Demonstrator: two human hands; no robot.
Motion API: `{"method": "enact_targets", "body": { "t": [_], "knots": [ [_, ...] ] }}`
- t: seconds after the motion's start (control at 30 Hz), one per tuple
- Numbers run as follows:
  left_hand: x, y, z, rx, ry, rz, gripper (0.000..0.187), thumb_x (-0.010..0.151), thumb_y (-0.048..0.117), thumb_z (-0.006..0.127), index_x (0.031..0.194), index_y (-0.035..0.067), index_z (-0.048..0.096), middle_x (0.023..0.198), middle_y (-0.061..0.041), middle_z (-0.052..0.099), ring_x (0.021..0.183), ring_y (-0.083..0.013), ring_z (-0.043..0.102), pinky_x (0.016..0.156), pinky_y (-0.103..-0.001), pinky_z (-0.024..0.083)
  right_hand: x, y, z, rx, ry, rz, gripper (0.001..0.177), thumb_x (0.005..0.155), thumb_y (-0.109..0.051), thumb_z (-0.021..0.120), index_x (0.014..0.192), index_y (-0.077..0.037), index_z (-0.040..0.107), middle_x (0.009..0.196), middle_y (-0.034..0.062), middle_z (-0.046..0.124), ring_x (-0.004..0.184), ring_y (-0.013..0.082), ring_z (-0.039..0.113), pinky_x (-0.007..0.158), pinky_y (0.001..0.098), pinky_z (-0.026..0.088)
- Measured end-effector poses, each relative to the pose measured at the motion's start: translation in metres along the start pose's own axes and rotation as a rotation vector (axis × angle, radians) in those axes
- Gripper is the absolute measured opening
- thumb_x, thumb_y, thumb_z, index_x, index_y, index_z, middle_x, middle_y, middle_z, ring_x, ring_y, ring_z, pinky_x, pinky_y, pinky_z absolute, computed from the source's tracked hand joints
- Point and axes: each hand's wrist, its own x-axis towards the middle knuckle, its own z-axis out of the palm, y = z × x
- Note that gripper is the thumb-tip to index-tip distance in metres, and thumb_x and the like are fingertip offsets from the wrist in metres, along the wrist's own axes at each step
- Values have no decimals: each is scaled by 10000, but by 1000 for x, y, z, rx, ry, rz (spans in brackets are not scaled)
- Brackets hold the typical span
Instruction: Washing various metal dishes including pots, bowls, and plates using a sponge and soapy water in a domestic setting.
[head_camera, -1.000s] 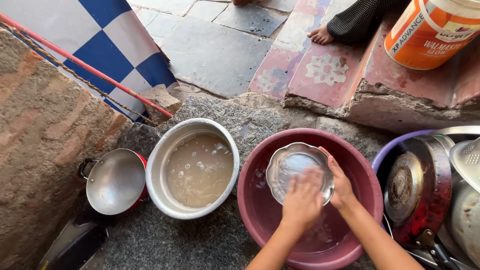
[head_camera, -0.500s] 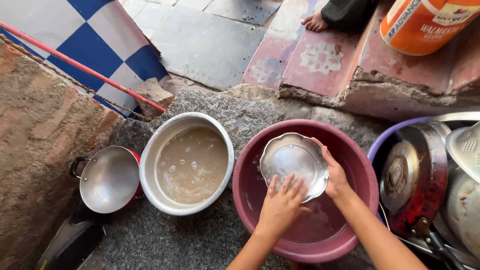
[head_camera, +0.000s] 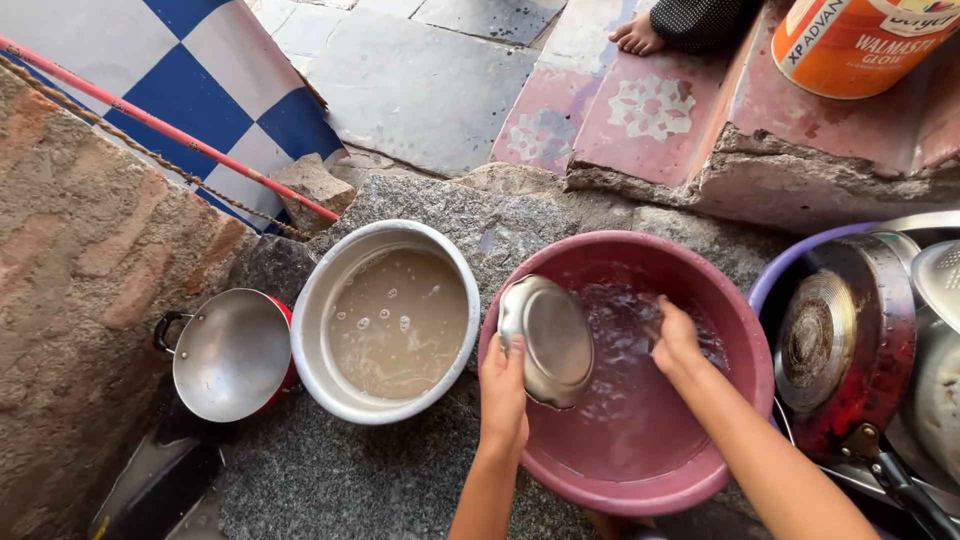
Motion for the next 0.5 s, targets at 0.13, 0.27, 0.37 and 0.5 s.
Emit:
{"method": "enact_targets", "body": {
  "t": [0.13, 0.27, 0.37, 0.5],
  "knots": [
    [7, -17, -8, -211, 34, -42, 327, 1076, 200, 479, 1326, 1, 544, 1205, -99, 679, 1065, -164, 644, 948, -347, 525, -82, -31, 66, 25, -240, 74, 311, 1049, -238, 463, 1098, -2, 660, 1084, 143, 722, 998, 277, 695, 966, 450, 533],
    [1, -15, 8, -376, 85, -120, 313, 1062, 212, 442, 1288, 43, 579, 1181, -83, 674, 1087, -181, 641, 953, -353, 543, -178, -26, 122, -160, -603, -82, 268, 1002, -126, 537, 1106, 49, 712, 1200, 208, 719, 1157, 309, 670, 1119, 458, 492],
    [19, -77, -14, -442, 100, -127, 354, 1092, 258, 400, 1259, 18, 601, 1183, -101, 653, 1093, -190, 625, 947, -361, 537, -214, -9, 150, -682, -639, -328, 278, 994, -180, 545, 1067, -10, 752, 1249, 114, 741, 1221, 260, 650, 1126, 433, 450],
    [-10, -48, 17, -455, 91, -257, 317, 1069, 228, 405, 1258, 65, 599, 1268, -67, 658, 1177, -159, 628, 1023, -324, 520, -199, 3, 160, -1066, -917, -908, 241, 1017, -123, 508, 1131, -34, 700, 1325, 127, 700, 1362, 317, 559, 1216, 477, 271]
  ]
}}
